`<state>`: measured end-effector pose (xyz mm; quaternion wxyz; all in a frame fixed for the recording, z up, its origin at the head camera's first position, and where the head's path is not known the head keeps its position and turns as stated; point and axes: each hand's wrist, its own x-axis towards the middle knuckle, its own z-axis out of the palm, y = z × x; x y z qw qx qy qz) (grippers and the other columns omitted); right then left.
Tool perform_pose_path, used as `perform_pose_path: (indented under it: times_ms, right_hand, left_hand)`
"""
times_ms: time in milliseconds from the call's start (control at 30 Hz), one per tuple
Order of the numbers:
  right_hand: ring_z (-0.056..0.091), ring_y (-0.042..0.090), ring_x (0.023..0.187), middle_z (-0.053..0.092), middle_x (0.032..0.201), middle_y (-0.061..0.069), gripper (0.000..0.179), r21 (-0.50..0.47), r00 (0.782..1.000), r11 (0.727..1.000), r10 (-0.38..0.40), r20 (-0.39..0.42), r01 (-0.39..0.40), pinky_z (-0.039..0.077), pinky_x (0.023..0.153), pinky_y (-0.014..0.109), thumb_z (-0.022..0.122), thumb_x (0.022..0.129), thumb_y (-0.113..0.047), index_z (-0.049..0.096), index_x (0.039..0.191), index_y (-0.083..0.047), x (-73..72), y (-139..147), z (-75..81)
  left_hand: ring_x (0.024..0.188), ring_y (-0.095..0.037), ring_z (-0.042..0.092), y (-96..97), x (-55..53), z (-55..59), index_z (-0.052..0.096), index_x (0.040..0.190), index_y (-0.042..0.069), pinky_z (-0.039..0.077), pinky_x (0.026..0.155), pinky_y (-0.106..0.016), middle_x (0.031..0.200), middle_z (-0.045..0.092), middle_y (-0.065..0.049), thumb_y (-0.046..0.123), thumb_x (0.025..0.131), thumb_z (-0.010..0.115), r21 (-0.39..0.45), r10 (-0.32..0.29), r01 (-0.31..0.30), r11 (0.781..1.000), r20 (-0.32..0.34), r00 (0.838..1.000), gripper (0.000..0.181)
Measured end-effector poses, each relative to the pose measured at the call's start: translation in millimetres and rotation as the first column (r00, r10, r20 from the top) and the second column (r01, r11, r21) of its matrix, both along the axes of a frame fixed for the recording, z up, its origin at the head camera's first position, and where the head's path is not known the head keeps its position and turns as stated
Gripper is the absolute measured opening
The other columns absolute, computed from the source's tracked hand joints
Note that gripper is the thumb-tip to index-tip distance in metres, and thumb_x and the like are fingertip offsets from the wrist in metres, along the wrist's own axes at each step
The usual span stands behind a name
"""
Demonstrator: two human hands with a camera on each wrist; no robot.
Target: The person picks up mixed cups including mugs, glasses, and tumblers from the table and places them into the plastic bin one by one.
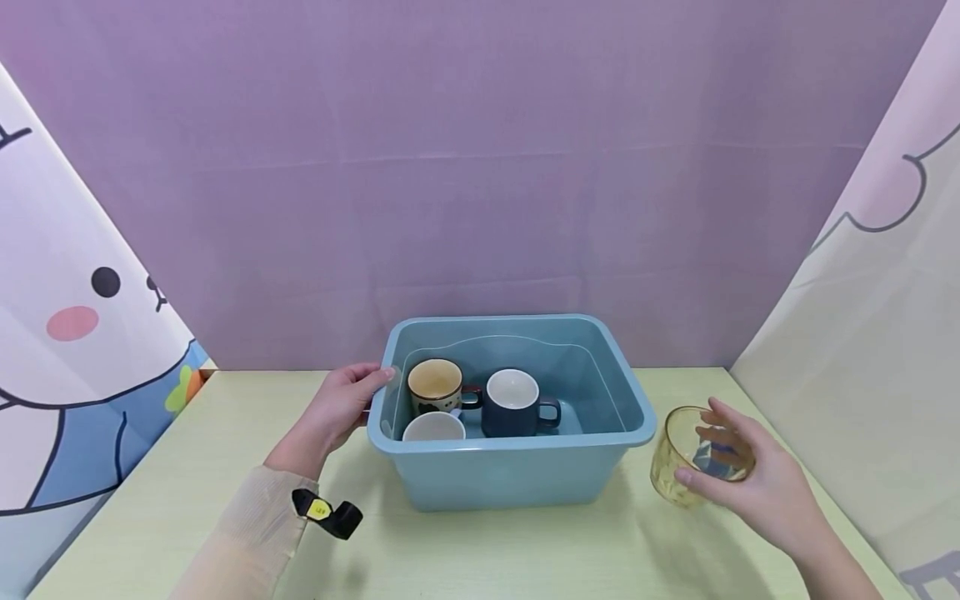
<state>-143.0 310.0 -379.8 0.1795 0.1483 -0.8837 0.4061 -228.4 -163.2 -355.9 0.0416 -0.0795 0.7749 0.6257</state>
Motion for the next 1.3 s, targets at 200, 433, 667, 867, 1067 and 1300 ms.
perform_pose_path:
  times_ms: [200,433,667,867,1067,1300]
  right_hand:
    - [0.053,-0.019,0.096,0.047,0.122,-0.036,0.088,0.01,1.0,1.0,-0.022,-0.019,0.022,0.049,0.067,0.008,0.077,0.072,0.003,0.034,0.147,-0.014,-0.4,-2.4,9.1]
    - [0.053,-0.019,0.098,0.048,0.123,-0.034,0.089,0.016,1.0,1.0,-0.009,-0.028,0.009,0.049,0.069,0.007,0.078,0.071,0.002,0.034,0.147,-0.013,-2.9,-5.9,19.9]
    - [0.054,-0.019,0.097,0.047,0.124,-0.032,0.089,0.016,1.0,1.0,-0.004,-0.022,0.004,0.05,0.069,0.008,0.077,0.072,0.003,0.033,0.147,-0.014,-4.2,-6.8,27.1]
    - [0.055,-0.018,0.094,0.049,0.123,-0.029,0.089,0.007,1.0,1.0,-0.016,-0.023,0.016,0.05,0.067,0.008,0.078,0.071,0.003,0.035,0.146,-0.014,-4.3,-7.1,31.6]
    - [0.056,-0.018,0.094,0.051,0.123,-0.026,0.089,0.003,0.999,1.0,-0.018,-0.037,0.018,0.05,0.068,0.007,0.078,0.07,0.004,0.035,0.146,-0.013,-5.6,-7.9,38.6]
    - [0.056,-0.016,0.093,0.05,0.124,-0.027,0.09,0.015,0.998,1.0,-0.007,-0.061,0.008,0.05,0.067,0.007,0.078,0.069,0.004,0.035,0.146,-0.014,-6.9,-8.5,47.9]
  left_hand:
    - [0.082,-0.019,0.062,0.2,-0.2,-0.4,0.059,0.124,0.011,0.057,0.072,-0.031,0.11,0.062,-0.014,0.033,0.095,0.055,0.009,-0.004,0.004,1.0,-0.005,1.0,0.037]
    - [0.081,-0.019,0.062,-0.5,0.3,-0.5,0.059,0.125,0.011,0.057,0.072,-0.031,0.109,0.062,-0.014,0.034,0.094,0.056,0.014,0.0,0.0,1.0,-0.004,1.0,0.038]
    - [0.081,-0.019,0.062,-0.3,0.3,-0.9,0.058,0.126,0.012,0.057,0.072,-0.03,0.11,0.062,-0.014,0.033,0.094,0.056,0.02,0.003,-0.003,1.0,-0.001,1.0,0.038]
    - [0.083,-0.02,0.062,-0.5,-0.2,-1.7,0.058,0.127,0.013,0.057,0.071,-0.029,0.11,0.062,-0.013,0.034,0.094,0.056,0.019,0.009,-0.009,1.0,0.008,1.0,0.039]
    - [0.083,-0.019,0.062,-0.6,-0.3,-1.2,0.058,0.127,0.013,0.057,0.075,-0.032,0.111,0.062,-0.013,0.034,0.094,0.056,0.02,0.01,-0.01,1.0,0.012,1.0,0.039]
    - [0.082,-0.019,0.062,-0.4,0.3,-1.1,0.059,0.126,0.013,0.057,0.076,-0.033,0.111,0.062,-0.013,0.034,0.094,0.056,0.023,0.008,-0.009,1.0,0.01,1.0,0.038]
